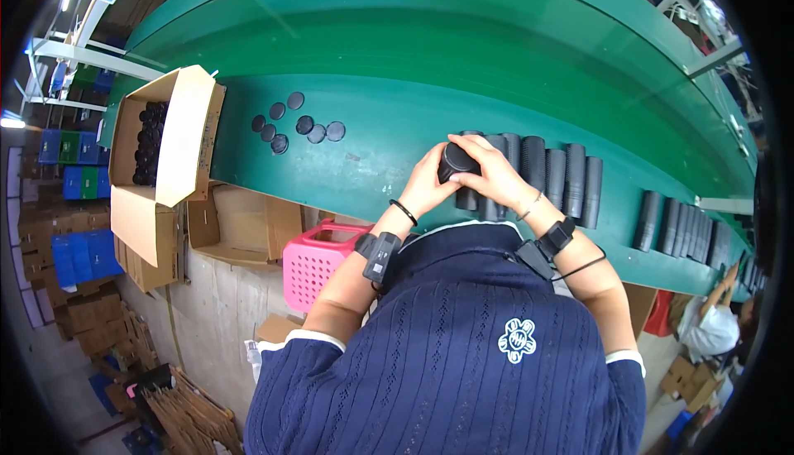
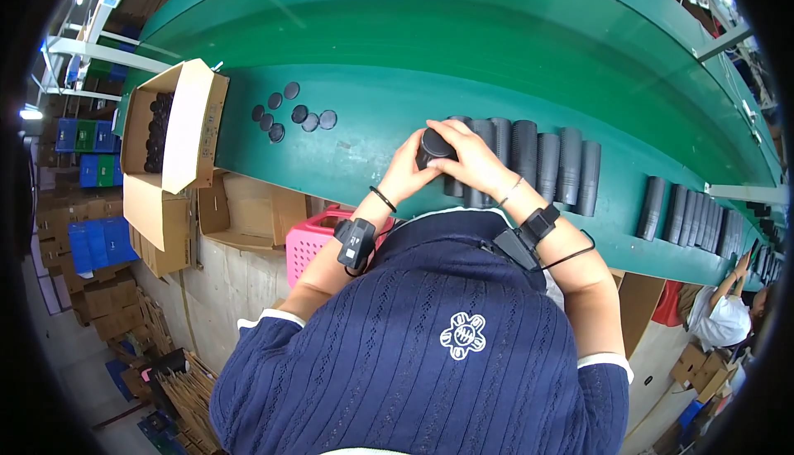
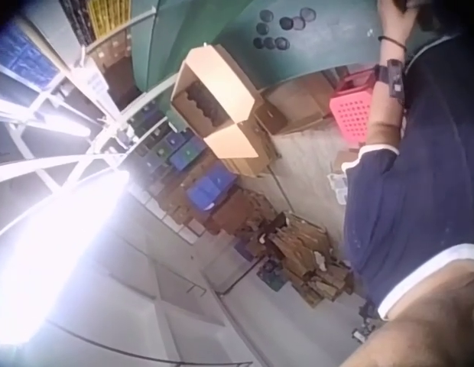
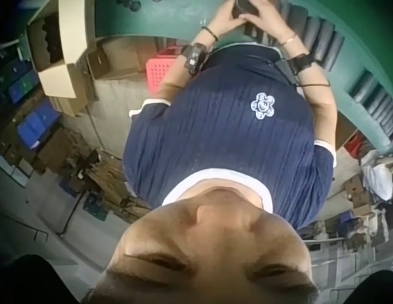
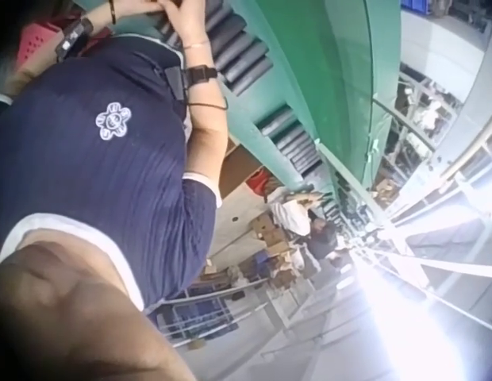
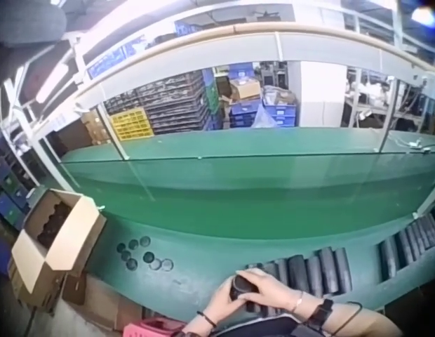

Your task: The person picks up a tube, fits a cap onto each end by hand, and places the assembled unit onto the green conveyor belt, repeating the process for several units.

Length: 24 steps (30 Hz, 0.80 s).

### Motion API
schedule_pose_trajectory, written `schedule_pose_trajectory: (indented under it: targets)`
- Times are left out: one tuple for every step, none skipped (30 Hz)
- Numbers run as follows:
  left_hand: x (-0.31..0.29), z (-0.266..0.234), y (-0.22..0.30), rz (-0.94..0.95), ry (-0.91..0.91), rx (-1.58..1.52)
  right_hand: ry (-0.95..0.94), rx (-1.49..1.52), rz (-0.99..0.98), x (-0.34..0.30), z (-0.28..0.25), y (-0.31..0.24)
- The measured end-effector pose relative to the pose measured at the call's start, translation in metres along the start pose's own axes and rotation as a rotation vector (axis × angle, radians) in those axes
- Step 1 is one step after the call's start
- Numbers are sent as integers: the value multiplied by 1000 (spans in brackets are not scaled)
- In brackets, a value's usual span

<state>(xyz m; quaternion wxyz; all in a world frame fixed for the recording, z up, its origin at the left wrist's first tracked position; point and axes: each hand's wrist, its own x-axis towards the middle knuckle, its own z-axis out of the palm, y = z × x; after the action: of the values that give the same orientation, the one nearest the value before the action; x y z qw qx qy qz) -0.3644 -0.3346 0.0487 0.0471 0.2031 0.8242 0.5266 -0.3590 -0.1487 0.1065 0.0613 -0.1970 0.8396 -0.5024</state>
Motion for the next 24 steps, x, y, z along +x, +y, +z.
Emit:
schedule_pose_trajectory:
  targets:
    - [-1, -1, -1, -22, 7, -32, 11, -28, -10, 2, 4, -4]
    - [-1, -1, -2, -44, 14, -65, 35, -36, 20, 4, 10, -1]
    - [-2, -1, -4, -45, 12, -66, 35, -36, 22, 4, 15, -4]
    - [-2, 1, -6, -21, 48, -50, 84, -77, 51, 4, 20, -10]
    - [-3, 1, -9, 3, 84, -34, 134, -119, 80, 5, 24, -14]
    - [2, -1, -2, -18, 78, -71, 187, -162, 37, 9, 25, -11]
    - [5, -5, -1, -15, 71, -76, 192, -166, 43, 10, 24, -10]
    - [6, -11, -1, -66, -27, -114, 156, -106, 73, 10, 22, -8]
    - [12, -16, -3, -112, -126, -149, 125, -49, 100, 12, 18, -5]
    - [13, -19, -17, -90, -204, -320, 124, 83, 117, 12, 20, 0]
    - [13, -23, -32, -85, -202, -322, 125, 78, 114, 11, 25, 3]
    - [14, -29, -38, 1, -211, -279, 115, 247, 143, 7, 30, 3]
    - [15, -31, -42, 85, -217, -237, 104, 418, 170, 5, 35, 5]
    - [9, -28, -43, 45, -103, -322, 117, 420, 202, 7, 38, 12]
    - [7, -30, -31, 46, -113, -328, 125, 417, 209, 6, 42, 20]
    - [7, -34, -16, 3, -138, -230, 128, 456, 199, 7, 45, 26]
    - [8, -36, -9, -40, -163, -131, 131, 495, 189, 7, 46, 32]
    - [1, -30, -27, -56, -65, -120, 109, 480, 178, 15, 48, 9]
    - [1, -30, -27, -61, -64, -121, 106, 482, 181, 17, 47, 5]
    - [1, -31, -27, -52, -34, -169, 105, 511, 210, 20, 47, 4]
    - [0, -31, -29, -43, -2, -214, 103, 542, 237, 22, 49, 3]
    - [-1, -30, -31, -47, -1, -212, 100, 545, 237, 25, 51, 4]
    - [-2, -29, -34, -27, 31, -217, 130, 393, 204, 28, 54, 4]
    - [-2, -30, -32, -4, 59, -225, 164, 238, 172, 29, 55, 2]
